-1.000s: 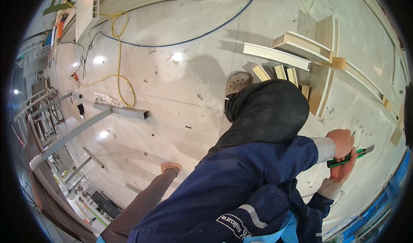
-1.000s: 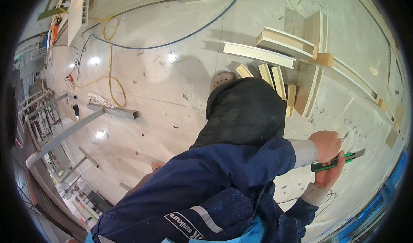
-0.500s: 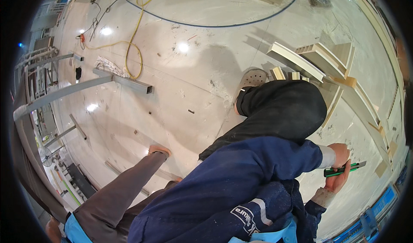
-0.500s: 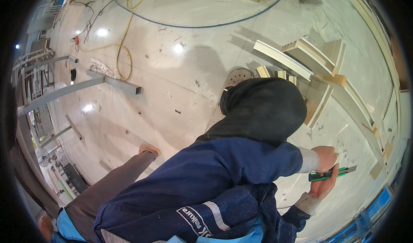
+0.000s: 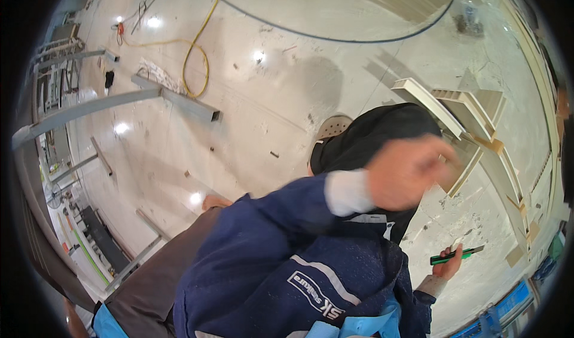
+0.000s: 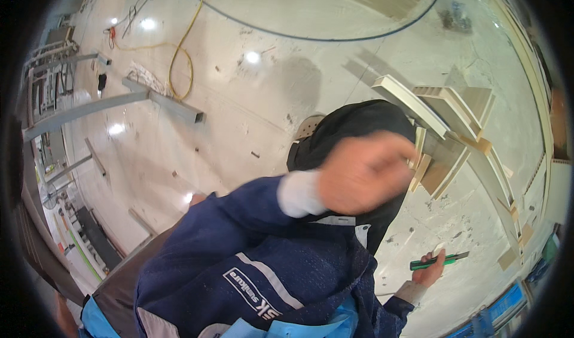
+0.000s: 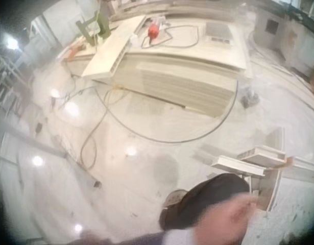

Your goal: The person trims small white wooden pieces using a green utility knife on a dark brown table. They then move to the floor and continue trimming similar pieces, occasionally picking up and inspecting them.

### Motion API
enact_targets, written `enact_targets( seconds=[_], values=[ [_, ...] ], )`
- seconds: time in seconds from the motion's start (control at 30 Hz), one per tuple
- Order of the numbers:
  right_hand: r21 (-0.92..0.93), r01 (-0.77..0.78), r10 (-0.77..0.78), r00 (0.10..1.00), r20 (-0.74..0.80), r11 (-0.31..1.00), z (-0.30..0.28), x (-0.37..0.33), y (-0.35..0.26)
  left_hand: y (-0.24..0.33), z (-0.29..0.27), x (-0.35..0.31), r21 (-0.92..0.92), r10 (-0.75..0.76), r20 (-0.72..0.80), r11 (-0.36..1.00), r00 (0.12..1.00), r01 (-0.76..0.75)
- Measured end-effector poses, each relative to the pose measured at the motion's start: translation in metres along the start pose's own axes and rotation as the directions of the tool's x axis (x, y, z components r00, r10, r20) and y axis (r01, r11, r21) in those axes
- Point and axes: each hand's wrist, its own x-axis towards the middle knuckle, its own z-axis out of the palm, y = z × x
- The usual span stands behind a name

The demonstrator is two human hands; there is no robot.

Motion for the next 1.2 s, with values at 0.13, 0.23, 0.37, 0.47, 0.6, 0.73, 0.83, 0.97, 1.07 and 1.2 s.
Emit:
enact_targets(
  seconds=[0.13,0.23,0.37,0.47,0.6,0.73,0.83,0.97,1.07,1.2],
  values=[
    [-0.130,-0.055,0.036,0.989,-0.143,0.990,0.005,-0.007,0.025,-0.085,-0.128,-0.089,0.052,-0.357,-0.485,0.899,0.798,0.434],
    [-0.286,-0.066,0.035,0.993,-0.110,0.956,0.027,0.008,0.016,-0.169,-0.178,-0.216,0.301,-0.747,-0.421,0.420,0.514,0.856],
    [-0.314,-0.027,0.033,0.999,0.011,0.949,0.066,0.047,-0.021,-0.261,-0.173,-0.380,-0.056,-0.925,-0.374,0.088,0.061,0.994],
    [-0.376,0.066,-0.009,0.989,0.150,0.924,0.089,0.062,-0.048,-0.306,-0.156,-0.434,-0.279,-0.851,-0.522,0.101,-0.062,0.955],
    [-0.362,0.130,-0.059,0.978,0.200,0.923,0.105,0.055,-0.065,-0.317,-0.182,-0.398,-0.261,-0.683,-0.708,0.017,-0.180,0.965],
    [-0.364,0.127,-0.068,0.983,0.171,0.923,0.106,0.038,-0.056,-0.302,-0.200,-0.321,-0.199,-0.618,-0.764,-0.052,-0.188,0.979],
    [-0.444,0.150,-0.106,0.987,0.122,0.883,0.100,0.030,-0.044,-0.292,-0.202,-0.296,-0.165,-0.663,-0.696,-0.226,-0.276,0.960],
    [-0.399,0.218,-0.213,0.975,0.057,0.891,0.095,0.026,-0.031,-0.297,-0.207,-0.296,-0.025,-0.669,-0.712,-0.281,-0.214,0.959],
    [-0.377,0.178,-0.192,0.981,-0.001,0.909,0.092,0.022,-0.025,-0.304,-0.209,-0.298,-0.056,-0.682,-0.683,-0.309,-0.262,0.949],
    [-0.338,0.235,-0.263,0.964,-0.037,0.911,0.082,0.005,-0.008,-0.309,-0.216,-0.296,0.091,-0.728,-0.649,-0.362,-0.220,0.928]
  ],
)
